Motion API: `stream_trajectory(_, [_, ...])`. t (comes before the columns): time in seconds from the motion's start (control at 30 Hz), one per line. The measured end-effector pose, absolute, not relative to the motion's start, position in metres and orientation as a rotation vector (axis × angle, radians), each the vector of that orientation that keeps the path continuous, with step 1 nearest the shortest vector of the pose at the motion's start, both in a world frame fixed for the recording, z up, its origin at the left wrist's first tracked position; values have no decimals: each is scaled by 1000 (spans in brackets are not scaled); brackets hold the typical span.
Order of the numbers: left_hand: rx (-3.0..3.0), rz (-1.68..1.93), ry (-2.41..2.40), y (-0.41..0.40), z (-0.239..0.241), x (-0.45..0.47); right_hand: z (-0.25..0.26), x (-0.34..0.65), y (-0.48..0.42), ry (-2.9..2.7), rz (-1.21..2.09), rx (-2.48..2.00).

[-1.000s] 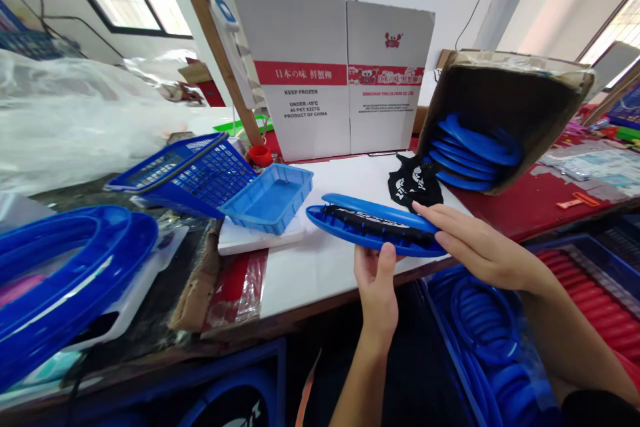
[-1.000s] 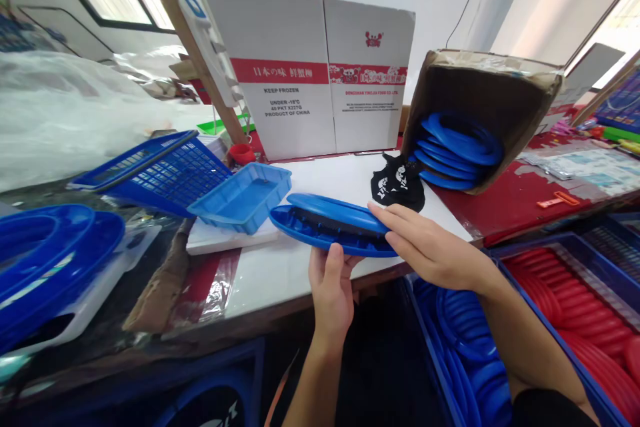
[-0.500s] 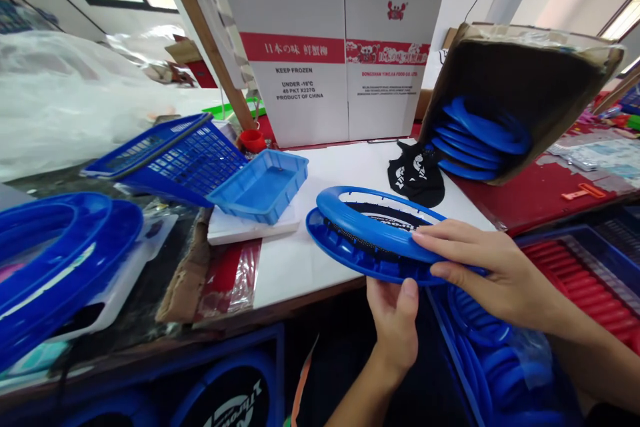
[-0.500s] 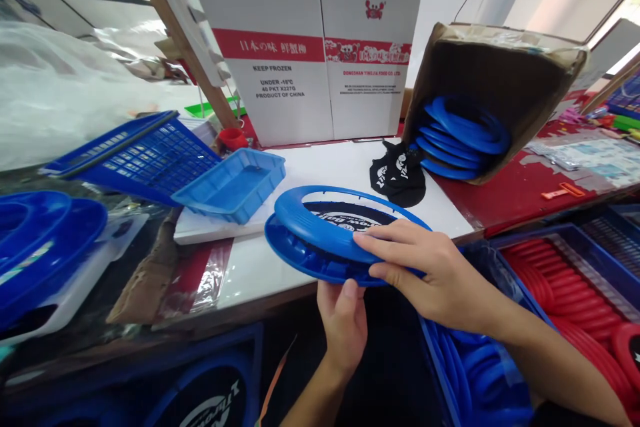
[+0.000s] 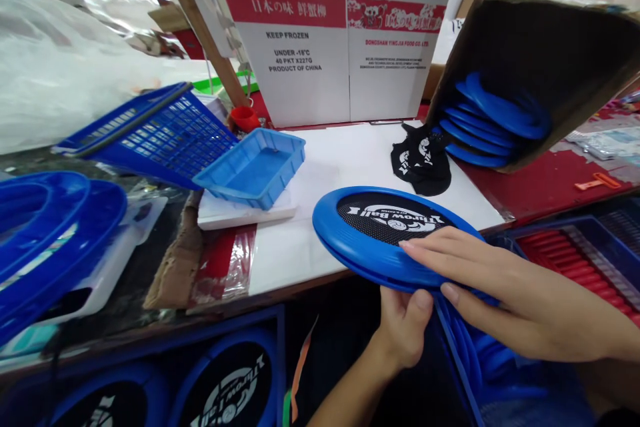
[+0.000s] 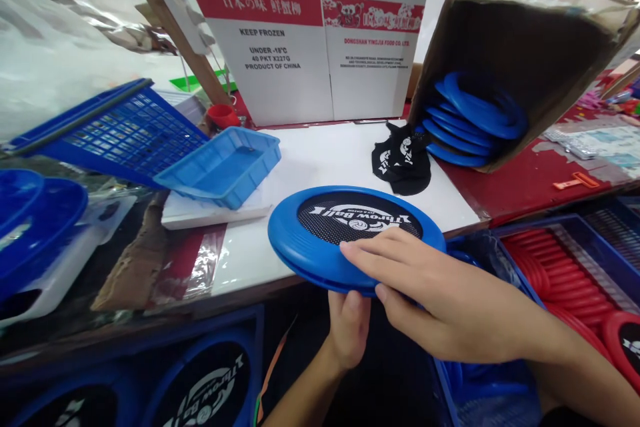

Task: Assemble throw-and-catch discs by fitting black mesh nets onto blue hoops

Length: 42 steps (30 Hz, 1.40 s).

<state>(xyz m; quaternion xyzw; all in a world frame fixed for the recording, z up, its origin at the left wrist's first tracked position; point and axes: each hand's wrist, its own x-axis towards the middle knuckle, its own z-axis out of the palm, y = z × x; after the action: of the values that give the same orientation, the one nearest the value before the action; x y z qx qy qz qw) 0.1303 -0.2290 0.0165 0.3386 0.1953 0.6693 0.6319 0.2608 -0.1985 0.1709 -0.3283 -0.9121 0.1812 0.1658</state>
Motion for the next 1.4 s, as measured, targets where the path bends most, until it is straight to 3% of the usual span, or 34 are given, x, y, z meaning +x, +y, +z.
stream_trajectory(0.33, [604,1666,496,-232,21,130,157,283,-194,-2469,380,-1008])
stream_trajectory(0.67, [549,1498,468,-232,55,131,159,282,-205,-2252,220,-959])
stream_trajectory(1.4, [563,1376,518,-235,82,119,157,280,-208,-2224,398,-928])
